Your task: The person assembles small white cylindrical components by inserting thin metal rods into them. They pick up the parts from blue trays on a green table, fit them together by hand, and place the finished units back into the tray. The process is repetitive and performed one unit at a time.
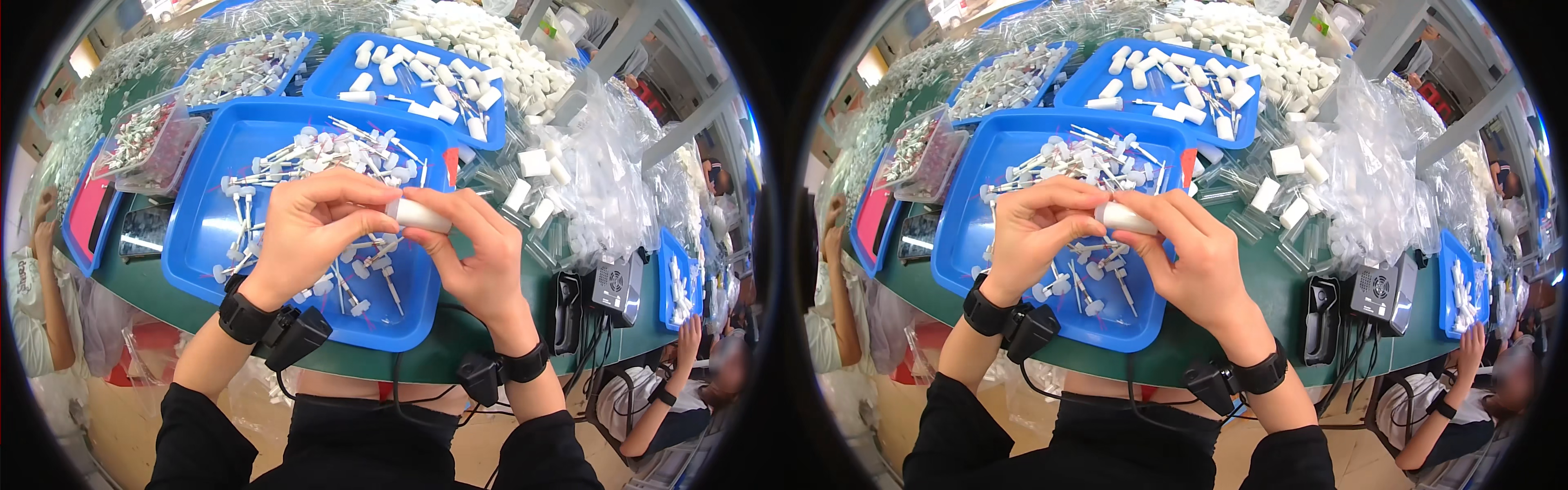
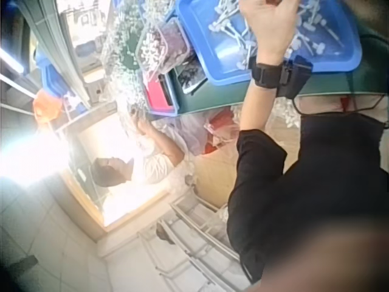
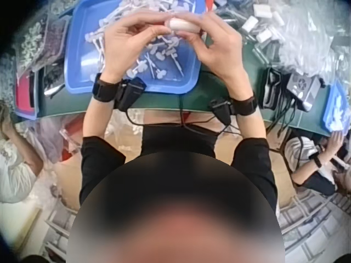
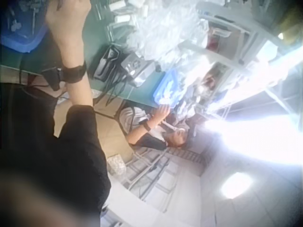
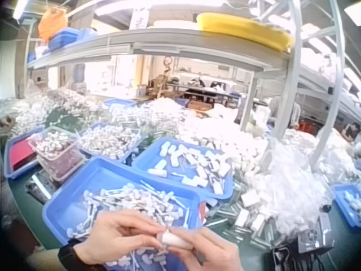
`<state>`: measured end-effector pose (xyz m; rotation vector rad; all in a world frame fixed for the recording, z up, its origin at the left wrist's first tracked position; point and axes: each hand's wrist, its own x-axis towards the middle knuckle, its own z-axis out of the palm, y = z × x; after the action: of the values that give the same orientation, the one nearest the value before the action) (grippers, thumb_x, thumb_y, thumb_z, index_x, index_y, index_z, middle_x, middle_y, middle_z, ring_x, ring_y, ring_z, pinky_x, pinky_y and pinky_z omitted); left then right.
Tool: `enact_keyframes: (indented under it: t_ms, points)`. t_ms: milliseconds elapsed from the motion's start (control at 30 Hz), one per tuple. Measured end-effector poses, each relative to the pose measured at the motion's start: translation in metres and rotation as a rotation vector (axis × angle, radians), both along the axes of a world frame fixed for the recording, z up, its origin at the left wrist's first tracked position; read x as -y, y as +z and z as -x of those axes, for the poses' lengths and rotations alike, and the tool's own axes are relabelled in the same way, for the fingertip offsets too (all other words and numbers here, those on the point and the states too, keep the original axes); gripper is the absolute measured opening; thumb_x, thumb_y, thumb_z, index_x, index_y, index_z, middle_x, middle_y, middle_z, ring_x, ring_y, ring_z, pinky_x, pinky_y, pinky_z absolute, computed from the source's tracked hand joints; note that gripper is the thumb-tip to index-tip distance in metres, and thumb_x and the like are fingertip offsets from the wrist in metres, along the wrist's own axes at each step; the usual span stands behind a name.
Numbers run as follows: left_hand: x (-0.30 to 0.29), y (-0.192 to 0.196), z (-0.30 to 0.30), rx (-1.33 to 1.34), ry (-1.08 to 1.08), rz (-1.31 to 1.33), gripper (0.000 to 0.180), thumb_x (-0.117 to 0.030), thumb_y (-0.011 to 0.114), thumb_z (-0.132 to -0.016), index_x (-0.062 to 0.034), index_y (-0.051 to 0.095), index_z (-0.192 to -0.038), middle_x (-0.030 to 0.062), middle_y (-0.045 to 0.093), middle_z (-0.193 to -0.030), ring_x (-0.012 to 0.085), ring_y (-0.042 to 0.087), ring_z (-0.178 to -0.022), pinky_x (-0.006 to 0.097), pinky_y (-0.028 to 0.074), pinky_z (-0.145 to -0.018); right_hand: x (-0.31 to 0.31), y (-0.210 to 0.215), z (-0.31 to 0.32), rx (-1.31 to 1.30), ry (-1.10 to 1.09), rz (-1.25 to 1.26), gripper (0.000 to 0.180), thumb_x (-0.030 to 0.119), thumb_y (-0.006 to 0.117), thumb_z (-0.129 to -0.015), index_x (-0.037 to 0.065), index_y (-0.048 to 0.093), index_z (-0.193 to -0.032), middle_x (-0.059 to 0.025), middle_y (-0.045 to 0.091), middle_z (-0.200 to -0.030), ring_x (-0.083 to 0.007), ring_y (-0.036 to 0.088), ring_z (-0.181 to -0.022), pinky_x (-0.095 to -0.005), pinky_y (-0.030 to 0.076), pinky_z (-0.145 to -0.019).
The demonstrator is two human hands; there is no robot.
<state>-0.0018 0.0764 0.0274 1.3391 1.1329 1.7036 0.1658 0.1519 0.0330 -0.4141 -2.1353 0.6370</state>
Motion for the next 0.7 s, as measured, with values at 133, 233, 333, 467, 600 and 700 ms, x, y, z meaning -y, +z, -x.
enact_keyframes:
  t_ms: [133, 233, 333, 467, 600, 700]
  points:
    - [0.001, 0.0, 0.003, 0.038, -0.031, 0.096, 0.02, 0.013, 0.064, -0.071, 0.0061, 0.065, -0.089, 0.0128, 0.064, -0.086, 0.0169, 0.064, -0.08, 0.025, 0.054, -0.068, 0.001, -0.005, 0.001, -0.014, 0.016, -0.032, 0.031, 0.001, 0.07, -0.071, 0.005, 0.063, -0.101, -0.0081, 0.06, -0.079, -0.0208, 0.059, -0.064, -0.0281, 0.047, -0.055]
    - [0.001, 0.001, 0.002, 0.055, -0.043, 0.118, 0.02, 0.014, 0.065, -0.069, 0.006, 0.066, -0.088, 0.0129, 0.064, -0.084, 0.0162, 0.063, -0.078, 0.025, 0.053, -0.066, 0.0, -0.009, 0.001, -0.026, -0.01, -0.122, 0.032, 0.002, 0.071, -0.069, 0.005, 0.063, -0.1, -0.0081, 0.06, -0.078, -0.0218, 0.059, -0.064, -0.0284, 0.047, -0.055]
    - [0.004, 0.003, 0.0, -0.003, -0.033, 0.081, 0.021, 0.013, 0.066, -0.069, 0.0055, 0.066, -0.088, 0.0122, 0.063, -0.083, 0.0159, 0.062, -0.077, 0.025, 0.053, -0.066, 0.008, -0.004, -0.001, 0.013, -0.072, -0.106, 0.033, 0.003, 0.071, -0.068, 0.005, 0.063, -0.1, -0.0082, 0.059, -0.076, -0.0227, 0.058, -0.064, -0.0278, 0.046, -0.055]
    - [0.001, -0.005, 0.005, -0.119, -0.034, -0.114, 0.02, 0.011, 0.065, -0.073, 0.0039, 0.065, -0.091, 0.0117, 0.062, -0.091, 0.0181, 0.064, -0.085, 0.026, 0.054, -0.073, 0.009, 0.002, 0.0, 0.01, -0.059, -0.052, 0.031, 0.003, 0.07, -0.071, 0.005, 0.063, -0.102, -0.0074, 0.059, -0.075, -0.0193, 0.057, -0.063, -0.0269, 0.046, -0.054]
    - [-0.003, -0.004, 0.003, -0.021, -0.045, -0.116, 0.023, 0.011, 0.065, -0.072, 0.0045, 0.063, -0.094, 0.0122, 0.061, -0.094, 0.0184, 0.063, -0.088, 0.028, 0.054, -0.075, 0.003, -0.002, 0.001, -0.118, 0.09, 0.277, 0.032, 0.002, 0.068, -0.074, 0.004, 0.064, -0.106, -0.008, 0.061, -0.081, -0.0151, 0.058, -0.07, -0.0252, 0.047, -0.061]
    - [-0.002, 0.002, 0.004, 0.003, -0.031, 0.001, 0.025, 0.013, 0.066, -0.07, 0.0058, 0.063, -0.094, 0.0123, 0.061, -0.094, 0.0193, 0.063, -0.086, 0.03, 0.055, -0.076, 0.005, -0.006, 0.001, -0.193, 0.095, 0.367, 0.032, 0.001, 0.067, -0.075, 0.004, 0.064, -0.107, -0.0091, 0.062, -0.086, -0.0144, 0.059, -0.076, -0.0243, 0.047, -0.068]
